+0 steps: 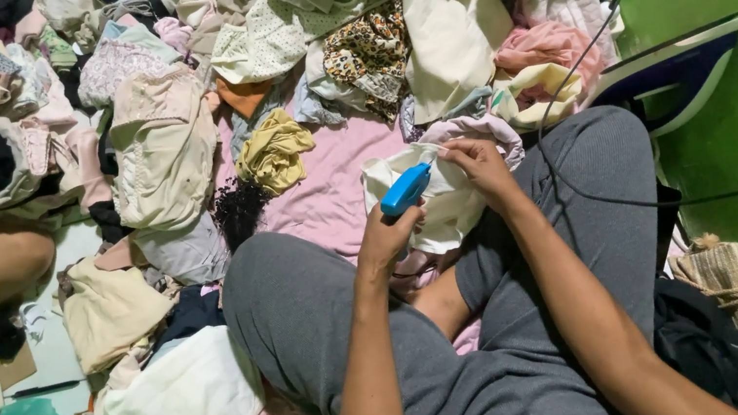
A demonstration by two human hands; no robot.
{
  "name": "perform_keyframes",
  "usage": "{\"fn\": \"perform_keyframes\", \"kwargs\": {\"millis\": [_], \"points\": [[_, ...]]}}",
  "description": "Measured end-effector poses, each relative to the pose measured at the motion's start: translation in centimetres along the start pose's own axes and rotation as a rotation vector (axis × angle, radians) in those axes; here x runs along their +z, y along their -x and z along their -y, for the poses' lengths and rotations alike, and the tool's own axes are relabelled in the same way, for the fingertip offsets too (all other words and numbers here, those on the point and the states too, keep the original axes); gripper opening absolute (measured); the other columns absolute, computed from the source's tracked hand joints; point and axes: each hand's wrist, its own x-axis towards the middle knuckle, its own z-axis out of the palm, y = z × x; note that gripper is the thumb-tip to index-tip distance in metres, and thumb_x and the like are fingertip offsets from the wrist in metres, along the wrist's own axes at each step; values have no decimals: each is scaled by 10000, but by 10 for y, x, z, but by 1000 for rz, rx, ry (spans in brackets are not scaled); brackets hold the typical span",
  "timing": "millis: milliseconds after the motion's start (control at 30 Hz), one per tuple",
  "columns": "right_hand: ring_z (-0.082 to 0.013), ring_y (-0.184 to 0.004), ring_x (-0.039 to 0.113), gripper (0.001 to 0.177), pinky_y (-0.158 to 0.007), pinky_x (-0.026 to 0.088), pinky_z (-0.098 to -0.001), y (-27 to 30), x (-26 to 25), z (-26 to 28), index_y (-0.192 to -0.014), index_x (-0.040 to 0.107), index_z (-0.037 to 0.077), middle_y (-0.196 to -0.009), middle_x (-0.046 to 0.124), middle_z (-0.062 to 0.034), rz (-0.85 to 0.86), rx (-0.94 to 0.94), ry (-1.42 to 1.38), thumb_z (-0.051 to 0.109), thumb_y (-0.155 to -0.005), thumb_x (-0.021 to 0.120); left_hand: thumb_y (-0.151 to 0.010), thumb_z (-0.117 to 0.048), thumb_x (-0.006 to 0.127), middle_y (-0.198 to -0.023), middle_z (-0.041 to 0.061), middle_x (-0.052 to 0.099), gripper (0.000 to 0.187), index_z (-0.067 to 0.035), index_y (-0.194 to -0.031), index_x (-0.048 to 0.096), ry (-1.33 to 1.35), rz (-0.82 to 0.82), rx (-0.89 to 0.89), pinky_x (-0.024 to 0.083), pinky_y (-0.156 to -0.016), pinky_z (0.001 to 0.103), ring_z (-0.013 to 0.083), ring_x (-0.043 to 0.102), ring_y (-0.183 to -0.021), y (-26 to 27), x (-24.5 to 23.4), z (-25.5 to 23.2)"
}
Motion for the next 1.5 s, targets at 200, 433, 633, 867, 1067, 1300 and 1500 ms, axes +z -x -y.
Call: {"fn": "perform_keyframes", "kwargs": {"millis": [200, 433, 633, 867, 1067, 1300, 1500], "points": [[-64, -786, 578, 131, -768, 522, -225, 8, 5, 10, -1014, 779, 121, -845, 693, 12, -3, -40, 28, 137, -903, 712, -683, -190, 706, -716, 167, 686, 300, 15, -902, 718, -59, -22, -108, 567, -663, 376, 240, 695, -673, 7, 1, -14], [-93, -879, 591, 163, -805, 542, -304, 21, 13, 29, -1068, 789, 140, -907, 709, -33, -8, -154, 214, 159, -914, 741, -717, -252, 681, -733, 140, 696, 278, -47, -900, 722, -129, -95, -106, 566, -728, 362, 253, 706, -731, -9, 10, 18], [-119, -937, 575, 159, -878, 516, -360, 24, 17, 25, -1075, 790, 138, -964, 732, -77, -15, -198, 203, 157, -935, 717, -776, -301, 652, -793, 193, 672, 272, -65, -911, 657, -233, -189, -27, 498, -802, 464, 362, 656, -851, 1, 26, 5], [-356, -1070, 665, 180, -944, 499, -463, 41, 22, 44, -1087, 786, 182, -1100, 680, -137, -53, -428, 506, 147, -930, 705, -808, -267, 648, -728, 256, 607, 228, -54, -853, 582, -385, -329, 183, 513, -733, 527, 472, 659, -787, 2, 38, 8], [-329, -987, 701, 163, -826, 549, -426, 43, 25, 46, -1068, 782, 95, -960, 744, -149, -162, -398, 439, 83, -954, 666, -812, -317, 705, -737, 223, 614, 281, -64, -856, 593, -425, -309, 263, 523, -705, 527, 461, 666, -803, -9, 49, 29], [-381, -979, 689, 151, -802, 538, -463, 37, 24, 32, -1063, 764, 71, -928, 736, -190, -163, -431, 458, 115, -983, 644, -831, -512, 710, -737, 211, 666, 455, -66, -779, 639, -280, -274, 31, 511, -736, 451, 397, 684, -802, 2, 48, -3], [-301, -944, 710, 127, -825, 535, -412, 35, 23, 7, -1013, 778, 107, -889, 741, -134, -170, -439, 381, 116, -982, 655, -794, -646, 672, -817, 239, 717, 627, -20, -793, 712, -232, -320, -204, 515, -797, 441, 375, 711, -899, 19, 48, -44]]}}
